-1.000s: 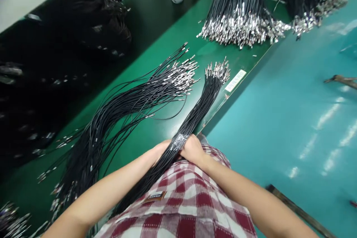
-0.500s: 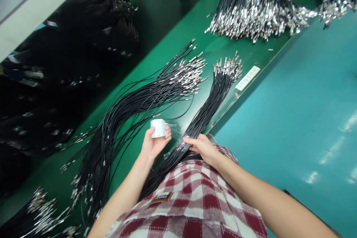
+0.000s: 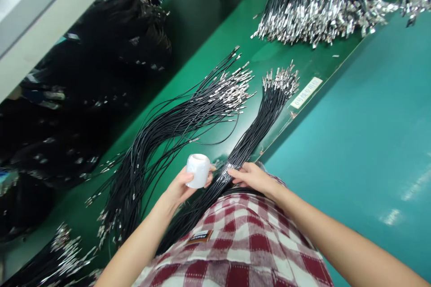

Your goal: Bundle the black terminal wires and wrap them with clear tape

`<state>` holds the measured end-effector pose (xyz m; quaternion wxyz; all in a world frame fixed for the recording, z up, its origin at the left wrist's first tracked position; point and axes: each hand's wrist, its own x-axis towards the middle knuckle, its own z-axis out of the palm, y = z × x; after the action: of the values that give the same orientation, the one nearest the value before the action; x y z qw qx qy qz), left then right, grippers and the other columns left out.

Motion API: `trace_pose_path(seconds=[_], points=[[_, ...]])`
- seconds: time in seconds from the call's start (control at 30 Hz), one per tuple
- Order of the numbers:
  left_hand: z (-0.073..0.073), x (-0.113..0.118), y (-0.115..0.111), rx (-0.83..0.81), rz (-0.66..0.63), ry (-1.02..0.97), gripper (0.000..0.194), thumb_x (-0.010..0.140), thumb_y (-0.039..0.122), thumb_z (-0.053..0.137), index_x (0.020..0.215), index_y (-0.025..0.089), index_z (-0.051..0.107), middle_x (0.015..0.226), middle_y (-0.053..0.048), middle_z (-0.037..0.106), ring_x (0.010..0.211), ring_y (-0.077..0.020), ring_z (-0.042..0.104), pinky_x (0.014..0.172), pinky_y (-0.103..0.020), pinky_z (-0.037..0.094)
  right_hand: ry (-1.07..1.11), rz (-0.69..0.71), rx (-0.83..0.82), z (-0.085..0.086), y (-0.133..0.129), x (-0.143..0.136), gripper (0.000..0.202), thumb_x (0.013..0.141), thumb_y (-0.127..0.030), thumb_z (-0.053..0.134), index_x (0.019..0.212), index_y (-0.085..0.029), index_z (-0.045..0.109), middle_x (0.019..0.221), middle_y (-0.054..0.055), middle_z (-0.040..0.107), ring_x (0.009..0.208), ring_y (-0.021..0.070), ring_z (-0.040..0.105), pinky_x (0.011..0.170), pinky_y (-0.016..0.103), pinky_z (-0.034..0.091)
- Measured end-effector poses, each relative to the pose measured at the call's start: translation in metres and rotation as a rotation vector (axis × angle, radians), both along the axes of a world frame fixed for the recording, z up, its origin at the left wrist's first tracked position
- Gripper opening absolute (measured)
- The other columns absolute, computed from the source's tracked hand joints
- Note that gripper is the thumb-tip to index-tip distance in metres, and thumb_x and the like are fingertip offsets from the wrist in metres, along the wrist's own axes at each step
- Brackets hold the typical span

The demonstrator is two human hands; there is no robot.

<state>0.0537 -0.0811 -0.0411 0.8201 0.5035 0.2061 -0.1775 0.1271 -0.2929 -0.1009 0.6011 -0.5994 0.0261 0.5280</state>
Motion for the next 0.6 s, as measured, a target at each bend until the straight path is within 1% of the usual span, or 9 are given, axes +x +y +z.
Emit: trace_pose_path(seconds=[0.07,0.1,0.17,0.23,0.3,0.37,0.47,0.53,0.6], points=[[0.005,-0.004,-0.008,0.053,-0.031,0.018,0.056,0.055,0.05,0.08,0.092,0.01,0.066,0.081,-0.008,0.064,0.062,-0.0137,0.05,0.058,-0.026,0.036,-0.207,0.158,-0.094,0.015,-0.015,0.008,0.042,0.071,-0.059,0.075,0.073,-0.018,0.068,0.072,0.007,0.071,0.067,0.0204,0.065,0.06,0.029,0.05],[0.007,-0.004,-0.013,0.093,-0.048,0.017,0.056,0.056,0.05,0.08,0.093,0.01,0.065,0.079,-0.007,0.062,0.063,-0.0136,0.049,0.06,-0.026,0.035,-0.298,0.192,-0.126,0.023,-0.022,0.012,0.042,0.074,-0.06,0.072,0.072,-0.018,0.067,0.066,0.005,0.069,0.061,0.0191,0.062,0.057,0.029,0.048],[0.014,-0.004,-0.025,0.204,-0.106,-0.012,0.055,0.06,0.049,0.079,0.098,0.012,0.064,0.081,-0.005,0.061,0.068,-0.0145,0.049,0.063,-0.025,0.036,-0.369,0.166,-0.132,0.037,-0.032,0.013,0.047,0.077,-0.065,0.065,0.069,-0.019,0.064,0.062,0.004,0.066,0.057,0.0178,0.059,0.054,0.028,0.046],[0.02,-0.004,-0.041,0.38,-0.198,-0.06,0.049,0.065,0.045,0.077,0.101,0.015,0.061,0.086,-0.004,0.06,0.073,-0.0162,0.05,0.065,-0.025,0.037,-0.234,0.08,-0.036,0.047,-0.037,0.006,0.054,0.078,-0.072,0.06,0.078,-0.019,0.065,0.075,0.007,0.069,0.066,0.0204,0.064,0.058,0.029,0.049],[0.026,-0.005,-0.062,0.579,-0.284,-0.105,0.041,0.067,0.039,0.077,0.097,0.018,0.06,0.09,-0.005,0.059,0.077,-0.0186,0.051,0.067,-0.027,0.037,-0.02,-0.017,0.1,0.052,-0.039,-0.007,0.064,0.075,-0.076,0.06,0.101,-0.019,0.065,0.099,0.01,0.07,0.085,0.025,0.067,0.069,0.033,0.054],[0.03,-0.007,-0.079,0.704,-0.331,-0.143,0.037,0.067,0.037,0.078,0.094,0.019,0.061,0.091,-0.006,0.057,0.082,-0.0215,0.051,0.07,-0.03,0.038,0.084,-0.095,0.147,0.052,-0.041,-0.022,0.074,0.07,-0.073,0.068,0.122,-0.021,0.057,0.115,0.011,0.066,0.097,0.0274,0.065,0.08,0.037,0.055],[0.033,-0.006,-0.087,0.656,-0.458,-0.197,0.039,0.068,0.035,0.078,0.1,0.019,0.065,0.096,-0.008,0.058,0.086,-0.0241,0.053,0.078,-0.033,0.042,0.018,-0.105,0.069,0.048,-0.044,-0.037,0.072,0.069,-0.063,0.074,0.124,-0.02,0.058,0.111,0.009,0.067,0.097,0.0275,0.064,0.084,0.038,0.053],[0.029,0.0,-0.076,0.58,-0.524,-0.218,0.026,0.077,0.035,0.071,0.098,0.02,0.069,0.093,-0.007,0.061,0.086,-0.0228,0.055,0.082,-0.032,0.043,-0.044,-0.073,0.027,0.046,-0.046,-0.039,0.064,0.07,-0.059,0.074,0.118,-0.018,0.061,0.106,0.008,0.069,0.095,0.0272,0.064,0.085,0.037,0.052],[0.015,0.01,-0.06,0.587,-0.391,-0.189,0.016,0.084,0.033,0.064,0.086,0.02,0.071,0.087,-0.005,0.064,0.087,-0.0206,0.057,0.086,-0.029,0.043,-0.051,-0.065,0.002,0.045,-0.049,-0.037,0.061,0.069,-0.054,0.075,0.117,-0.018,0.062,0.104,0.007,0.069,0.093,0.0262,0.064,0.083,0.036,0.052]])
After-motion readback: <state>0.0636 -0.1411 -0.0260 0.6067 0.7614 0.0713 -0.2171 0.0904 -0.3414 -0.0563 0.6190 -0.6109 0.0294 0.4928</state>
